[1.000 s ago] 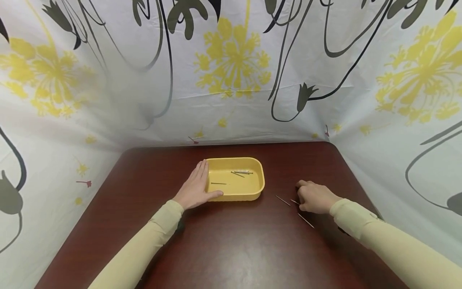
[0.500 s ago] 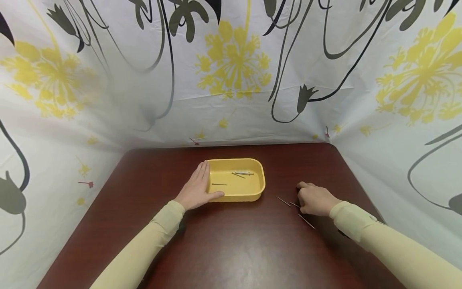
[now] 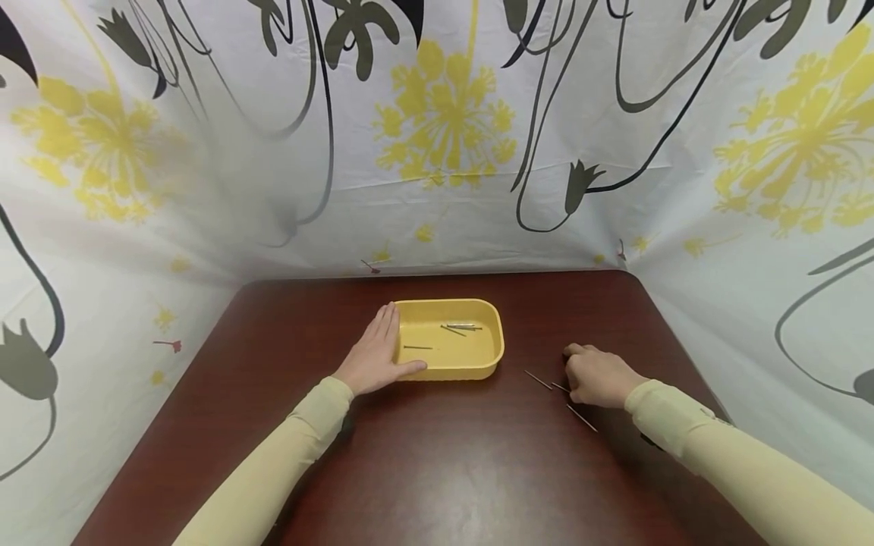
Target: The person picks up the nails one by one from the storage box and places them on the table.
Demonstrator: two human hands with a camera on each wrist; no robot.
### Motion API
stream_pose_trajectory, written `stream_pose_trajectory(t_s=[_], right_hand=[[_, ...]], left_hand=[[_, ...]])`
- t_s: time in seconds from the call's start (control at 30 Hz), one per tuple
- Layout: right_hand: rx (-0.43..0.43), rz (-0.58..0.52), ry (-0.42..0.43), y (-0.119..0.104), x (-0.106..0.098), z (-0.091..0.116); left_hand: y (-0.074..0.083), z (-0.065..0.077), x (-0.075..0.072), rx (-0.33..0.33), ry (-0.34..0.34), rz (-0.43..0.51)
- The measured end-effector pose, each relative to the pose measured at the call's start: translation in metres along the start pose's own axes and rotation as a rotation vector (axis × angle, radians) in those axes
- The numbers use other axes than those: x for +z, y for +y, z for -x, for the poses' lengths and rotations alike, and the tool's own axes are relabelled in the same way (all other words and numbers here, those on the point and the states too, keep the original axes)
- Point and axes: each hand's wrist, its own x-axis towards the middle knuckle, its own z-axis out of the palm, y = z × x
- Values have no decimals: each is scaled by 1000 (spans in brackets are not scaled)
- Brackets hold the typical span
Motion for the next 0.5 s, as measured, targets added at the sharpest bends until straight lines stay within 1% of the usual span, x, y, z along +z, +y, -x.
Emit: stream_pose_trajectory(t_s=[0.23,0.37,0.5], right_hand=[[-9,6,-27,1,-3,0],[-7,-5,-22,0,-6,1],[-4,-1,1,3,-14,0]], left_hand=[[1,0,1,8,-7,-7],[2,1,-1,9,-11,-11],[3,2,-5,0,-10,-4]])
